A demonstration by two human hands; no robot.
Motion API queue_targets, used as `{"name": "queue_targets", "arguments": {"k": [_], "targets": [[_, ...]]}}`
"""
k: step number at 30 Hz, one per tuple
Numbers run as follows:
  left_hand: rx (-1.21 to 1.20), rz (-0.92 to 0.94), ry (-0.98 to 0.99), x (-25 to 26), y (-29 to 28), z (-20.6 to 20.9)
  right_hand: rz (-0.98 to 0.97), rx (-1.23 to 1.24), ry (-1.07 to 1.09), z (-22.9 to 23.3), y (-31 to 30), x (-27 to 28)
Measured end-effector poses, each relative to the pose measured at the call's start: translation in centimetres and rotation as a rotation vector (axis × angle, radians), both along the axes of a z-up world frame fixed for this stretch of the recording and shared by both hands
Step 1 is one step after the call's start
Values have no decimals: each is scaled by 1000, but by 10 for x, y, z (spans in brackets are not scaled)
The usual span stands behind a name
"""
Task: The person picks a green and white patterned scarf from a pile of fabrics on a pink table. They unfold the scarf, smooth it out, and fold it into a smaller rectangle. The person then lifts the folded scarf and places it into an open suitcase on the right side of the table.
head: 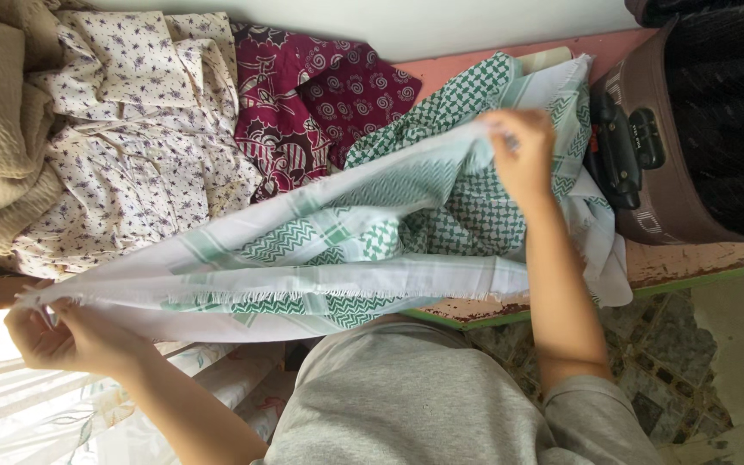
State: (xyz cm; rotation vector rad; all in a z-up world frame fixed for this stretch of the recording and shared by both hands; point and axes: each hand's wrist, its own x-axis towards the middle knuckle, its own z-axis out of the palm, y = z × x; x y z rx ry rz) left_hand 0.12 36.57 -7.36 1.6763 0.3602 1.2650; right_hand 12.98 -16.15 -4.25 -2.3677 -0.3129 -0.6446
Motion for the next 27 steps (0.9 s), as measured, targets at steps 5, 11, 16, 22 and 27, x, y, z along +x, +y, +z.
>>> {"name": "queue_targets", "arguments": {"k": [5, 11, 16, 22, 27], "targets": [[4, -39, -8, 14, 7, -36, -53, 83, -322, 28, -23, -22], [-149, 34, 21, 23, 28, -72, -141, -212, -895, -33, -51, -81], [-180, -36, -11, 28, 50, -99, 174, -334, -565, -107, -51, -163], [-185, -72, 4, 34, 65, -114, 283, -462, -238, -118, -32, -208], [-167, -125, 11, 32, 68, -104, 162, -561, -212, -127, -11, -210]]}}
